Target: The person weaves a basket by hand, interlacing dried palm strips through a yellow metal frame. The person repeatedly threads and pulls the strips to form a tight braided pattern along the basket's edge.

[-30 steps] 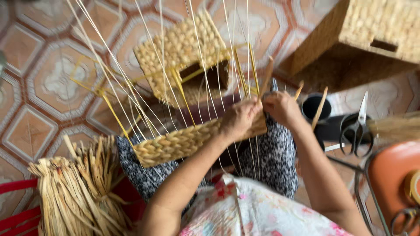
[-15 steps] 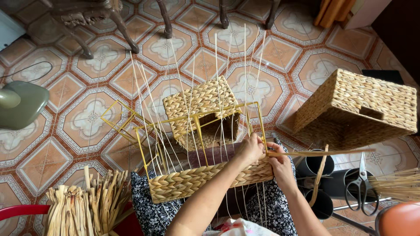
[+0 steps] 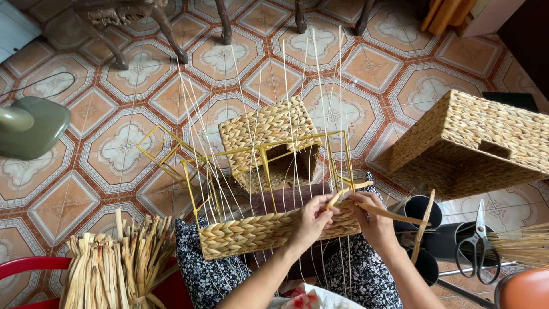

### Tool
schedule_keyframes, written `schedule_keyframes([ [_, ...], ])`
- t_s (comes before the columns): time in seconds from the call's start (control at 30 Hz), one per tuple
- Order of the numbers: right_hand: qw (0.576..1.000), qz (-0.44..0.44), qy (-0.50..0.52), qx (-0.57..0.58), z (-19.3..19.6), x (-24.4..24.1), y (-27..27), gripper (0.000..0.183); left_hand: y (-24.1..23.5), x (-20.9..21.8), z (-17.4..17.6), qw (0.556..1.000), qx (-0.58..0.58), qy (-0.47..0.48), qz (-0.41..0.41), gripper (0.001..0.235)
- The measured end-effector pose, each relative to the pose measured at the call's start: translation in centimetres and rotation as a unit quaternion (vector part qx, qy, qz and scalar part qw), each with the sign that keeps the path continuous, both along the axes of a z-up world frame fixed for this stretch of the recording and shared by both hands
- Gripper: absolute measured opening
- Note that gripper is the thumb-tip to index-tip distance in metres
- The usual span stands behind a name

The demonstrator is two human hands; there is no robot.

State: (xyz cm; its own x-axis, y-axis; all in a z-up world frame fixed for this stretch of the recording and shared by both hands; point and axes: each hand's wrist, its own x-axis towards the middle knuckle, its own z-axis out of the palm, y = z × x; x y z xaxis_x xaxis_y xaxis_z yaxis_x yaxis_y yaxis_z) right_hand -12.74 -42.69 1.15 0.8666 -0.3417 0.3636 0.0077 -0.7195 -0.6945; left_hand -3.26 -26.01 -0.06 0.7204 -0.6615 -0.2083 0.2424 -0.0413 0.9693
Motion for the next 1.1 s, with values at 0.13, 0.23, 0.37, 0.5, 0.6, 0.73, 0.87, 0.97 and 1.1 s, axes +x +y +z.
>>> schedule_keyframes([
  [0.13, 0.994, 0.076, 0.071, -0.046, 1.4, 0.2, -1.4, 0.039, 2.2, -0.8, -0.6, 0.965, -0.021, -0.259, -0.025, 0.013],
  [0.23, 0.983, 0.095, 0.156, -0.034, 1.4, 1.3, -2.4, 0.032, 3.2, -1.1, -0.7, 0.94, -0.051, -0.334, -0.037, 0.017],
  [0.37, 0.978, 0.072, 0.198, 0.01, 1.6, 1.8, -2.8, 0.026, 3.5, -1.1, -1.1, 0.972, -0.185, -0.112, -0.096, 0.023],
  [0.5, 0.976, 0.064, 0.207, 0.036, 1.5, 1.7, -2.6, 0.023, 3.9, -0.5, -0.3, 0.942, -0.296, 0.104, -0.118, 0.024],
  [0.6, 0.978, 0.066, 0.195, 0.025, 1.3, 2.0, -2.6, 0.022, 4.9, 0.4, 0.8, 0.948, -0.199, 0.143, -0.203, 0.033],
  [0.73, 0.987, 0.065, 0.147, -0.02, 0.7, 3.1, -2.4, 0.017, 3.2, 1.1, 0.3, 0.971, -0.021, -0.088, -0.223, 0.018],
  [0.87, 0.979, 0.029, 0.2, -0.003, 0.0, 3.1, -1.9, 0.014, -0.2, 1.6, -0.9, 0.954, 0.146, -0.219, -0.141, 0.021],
  [0.97, 0.984, 0.03, 0.174, 0.015, -0.2, 2.6, -2.0, 0.012, -2.7, 2.2, -0.9, 0.946, 0.234, -0.159, -0.159, 0.019],
  [1.1, 0.99, 0.033, 0.134, 0.012, -1.7, 2.3, -3.3, 0.012, -5.6, 3.2, -1.2, 0.955, 0.242, -0.087, -0.148, 0.024],
])
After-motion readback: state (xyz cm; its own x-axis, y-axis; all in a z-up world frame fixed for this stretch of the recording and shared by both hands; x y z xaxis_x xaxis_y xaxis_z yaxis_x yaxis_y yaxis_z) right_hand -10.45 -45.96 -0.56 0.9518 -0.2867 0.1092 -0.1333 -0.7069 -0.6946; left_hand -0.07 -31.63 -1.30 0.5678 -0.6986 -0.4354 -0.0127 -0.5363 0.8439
